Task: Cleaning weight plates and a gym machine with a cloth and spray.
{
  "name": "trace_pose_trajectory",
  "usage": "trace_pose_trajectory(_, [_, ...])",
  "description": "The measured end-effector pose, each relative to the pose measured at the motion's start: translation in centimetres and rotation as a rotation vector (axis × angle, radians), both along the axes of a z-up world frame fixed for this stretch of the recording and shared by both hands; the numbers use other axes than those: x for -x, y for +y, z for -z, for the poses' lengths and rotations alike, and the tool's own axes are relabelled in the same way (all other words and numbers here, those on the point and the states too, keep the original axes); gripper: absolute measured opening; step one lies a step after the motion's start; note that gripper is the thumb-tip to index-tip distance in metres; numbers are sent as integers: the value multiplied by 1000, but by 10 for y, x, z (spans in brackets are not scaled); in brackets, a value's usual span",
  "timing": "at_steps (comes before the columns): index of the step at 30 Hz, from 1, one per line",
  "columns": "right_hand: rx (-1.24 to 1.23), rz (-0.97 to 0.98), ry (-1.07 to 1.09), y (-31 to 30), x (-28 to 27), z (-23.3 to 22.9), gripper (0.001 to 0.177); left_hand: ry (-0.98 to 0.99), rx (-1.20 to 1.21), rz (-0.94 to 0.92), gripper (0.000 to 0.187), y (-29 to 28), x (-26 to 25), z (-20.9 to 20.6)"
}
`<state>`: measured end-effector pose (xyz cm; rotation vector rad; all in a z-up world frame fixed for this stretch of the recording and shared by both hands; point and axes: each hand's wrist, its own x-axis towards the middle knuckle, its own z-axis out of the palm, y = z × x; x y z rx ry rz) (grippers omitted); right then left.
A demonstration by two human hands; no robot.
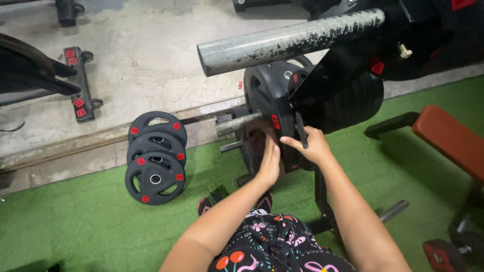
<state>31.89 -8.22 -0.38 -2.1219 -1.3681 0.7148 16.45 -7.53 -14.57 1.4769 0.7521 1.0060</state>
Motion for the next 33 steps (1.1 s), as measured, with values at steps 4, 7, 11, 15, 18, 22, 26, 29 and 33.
trace_pose_trajectory(4, [-26, -50, 27, 13, 5, -22, 60, 49, 279, 148, 74, -24, 18, 3])
trace_pose_trajectory(7, [-54, -101, 50, 24, 5, -35, 61, 126, 233, 163, 74, -24, 28, -2])
trace_pose_trajectory(11, [43, -70, -22, 34, 6, -46, 66, 109, 157, 151, 74, -36, 25, 1])
trace_pose_trajectory(15, [78, -33, -44, 33, 11, -52, 69, 0, 22, 134, 75, -23, 18, -45])
trace_pose_trajectory(18, [59, -6, -70, 24, 11, -46, 70, -332, 12, 115, 75, 16, 6, -106])
trace_pose_trajectory(22, [6, -10, -17, 15, 10, -38, 71, -303, 103, 117, 79, 64, 2, -114])
trace_pose_trajectory(26, [-30, -13, 25, 11, 13, -38, 71, -392, 526, 170, 87, 121, -4, -79])
trace_pose_trajectory(29, [-35, -13, -10, 18, 11, -44, 70, -557, 773, 255, 91, 147, -7, -68])
trace_pose_trajectory(33, [18, -25, -20, 14, 20, -49, 67, -534, 992, 248, 94, 123, 9, -117])
